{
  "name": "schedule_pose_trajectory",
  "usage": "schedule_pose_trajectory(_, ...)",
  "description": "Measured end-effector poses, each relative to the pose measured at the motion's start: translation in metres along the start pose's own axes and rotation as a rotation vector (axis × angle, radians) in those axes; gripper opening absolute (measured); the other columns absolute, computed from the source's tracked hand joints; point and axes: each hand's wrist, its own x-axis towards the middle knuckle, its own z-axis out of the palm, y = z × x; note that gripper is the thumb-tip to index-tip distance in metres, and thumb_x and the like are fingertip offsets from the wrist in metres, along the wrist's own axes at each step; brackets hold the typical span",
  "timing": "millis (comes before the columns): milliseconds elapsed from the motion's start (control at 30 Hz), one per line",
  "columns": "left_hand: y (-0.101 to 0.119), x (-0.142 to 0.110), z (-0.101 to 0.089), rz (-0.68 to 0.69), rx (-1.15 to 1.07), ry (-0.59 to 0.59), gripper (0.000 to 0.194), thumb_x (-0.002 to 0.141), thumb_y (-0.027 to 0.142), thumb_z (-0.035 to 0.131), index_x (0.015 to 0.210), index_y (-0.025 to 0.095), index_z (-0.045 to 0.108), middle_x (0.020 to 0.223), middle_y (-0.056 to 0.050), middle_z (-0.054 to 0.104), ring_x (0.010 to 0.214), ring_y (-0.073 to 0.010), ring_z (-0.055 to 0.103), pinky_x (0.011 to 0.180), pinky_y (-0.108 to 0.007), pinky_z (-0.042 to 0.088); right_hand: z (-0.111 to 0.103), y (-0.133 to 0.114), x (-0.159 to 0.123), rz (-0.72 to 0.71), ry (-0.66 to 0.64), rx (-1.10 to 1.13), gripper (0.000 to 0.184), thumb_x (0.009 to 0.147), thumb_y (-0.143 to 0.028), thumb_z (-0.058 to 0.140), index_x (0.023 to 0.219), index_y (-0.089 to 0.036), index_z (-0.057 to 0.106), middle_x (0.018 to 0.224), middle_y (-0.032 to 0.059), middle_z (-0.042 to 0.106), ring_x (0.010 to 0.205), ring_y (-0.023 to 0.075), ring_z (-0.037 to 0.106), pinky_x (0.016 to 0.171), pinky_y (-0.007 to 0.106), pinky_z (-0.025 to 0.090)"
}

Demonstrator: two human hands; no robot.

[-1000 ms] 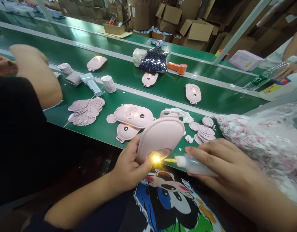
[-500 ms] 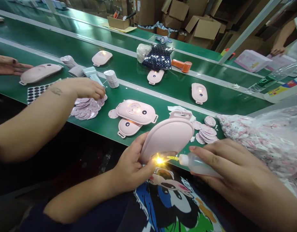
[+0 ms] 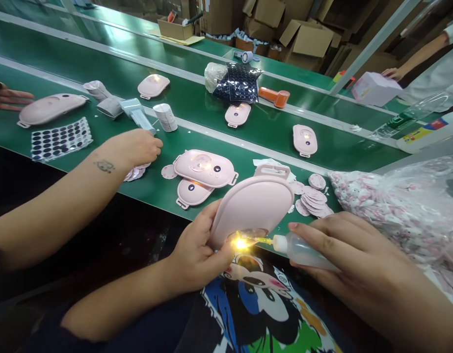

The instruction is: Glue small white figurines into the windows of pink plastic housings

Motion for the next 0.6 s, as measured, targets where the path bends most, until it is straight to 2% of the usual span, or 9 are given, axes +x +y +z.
schedule_pose_trajectory(333, -0.0018, -0.0020, -0.0002, -0.034, -0.035, 0.045, 0.061, 0.080, 0.014, 0.069, 0.138, 0.025, 0.052, 0.125, -0.012, 0.065, 0.108, -0.0342, 0.065, 0.093, -0.048, 0.054, -0.0010, 0.0010, -0.0027, 0.017, 0.004, 0.021, 0.029, 0.095, -0.034, 0.057, 0.120, -0.021, 0.059, 0.094, 0.0089, 0.064, 0.086, 0.0231, 0.057, 0.075, 0.037, 0.049)
schedule_pose_trajectory(500, 0.0002, 0.0004, 0.0009, -0.002, -0.061, 0.024, 0.058, 0.083, 0.015, 0.067, 0.137, 0.026, 0.052, 0.121, -0.010, 0.066, 0.103, -0.0310, 0.066, 0.090, -0.046, 0.056, -0.0008, 0.0001, -0.0051, 0.019, -0.008, 0.008, 0.029, 0.096, -0.034, 0.055, 0.121, -0.019, 0.057, 0.098, 0.0096, 0.063, 0.089, 0.0233, 0.055, 0.076, 0.037, 0.048)
schedule_pose_trajectory(600, 0.0003, 0.0017, 0.0011, 0.043, -0.038, -0.003, 0.059, 0.084, 0.015, 0.065, 0.139, 0.027, 0.048, 0.121, -0.010, 0.065, 0.104, -0.0292, 0.066, 0.090, -0.043, 0.057, -0.0001, -0.0013, -0.0055, 0.042, -0.039, 0.014, 0.028, 0.096, -0.028, 0.057, 0.122, -0.019, 0.056, 0.101, 0.0084, 0.062, 0.091, 0.0230, 0.055, 0.080, 0.038, 0.047)
